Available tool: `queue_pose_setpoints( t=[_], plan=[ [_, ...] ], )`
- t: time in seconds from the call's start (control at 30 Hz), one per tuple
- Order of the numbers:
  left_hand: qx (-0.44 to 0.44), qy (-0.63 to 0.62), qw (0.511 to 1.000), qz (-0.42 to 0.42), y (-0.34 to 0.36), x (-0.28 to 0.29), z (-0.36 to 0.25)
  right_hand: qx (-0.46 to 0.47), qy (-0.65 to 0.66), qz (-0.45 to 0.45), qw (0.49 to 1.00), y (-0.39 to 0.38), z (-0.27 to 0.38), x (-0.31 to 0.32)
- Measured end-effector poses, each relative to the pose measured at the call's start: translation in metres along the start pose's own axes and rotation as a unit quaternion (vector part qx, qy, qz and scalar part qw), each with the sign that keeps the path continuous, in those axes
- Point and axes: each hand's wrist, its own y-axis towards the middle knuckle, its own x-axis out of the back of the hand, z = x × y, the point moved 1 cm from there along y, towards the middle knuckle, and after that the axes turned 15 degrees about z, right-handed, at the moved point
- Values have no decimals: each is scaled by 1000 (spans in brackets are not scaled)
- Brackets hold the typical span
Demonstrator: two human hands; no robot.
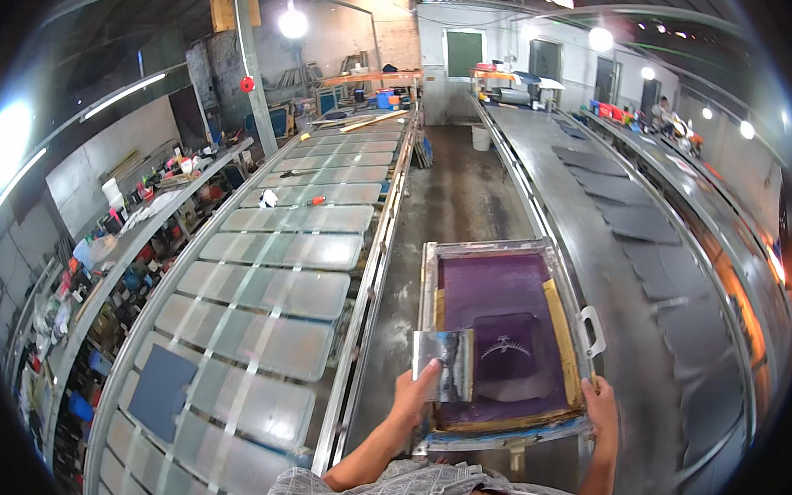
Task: The person uses a squeegee to spread purple ink across a screen-printing frame mounted on a drying rack. After completing the pass, they carry the frame to a workbench, dip the squeegee into a container of liquid, and wipe it clean with a cloth.
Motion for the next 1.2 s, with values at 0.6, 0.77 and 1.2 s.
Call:
queue_pose_setpoints(
  t=[0.6, 0.77, 1.2],
  plan=[
    [35, -23, 999, -24, 709, 48, -160, -17, -38, -14, 999, 694, 162, -72],
    [42, -9, 998, 39, 918, 50, -175, 28, 22, -41, 999, 878, 173, -82],
    [18, -64, 997, -30, 1419, 77, -262, 38, -95, 50, 994, 1429, 312, -109]
  ],
)
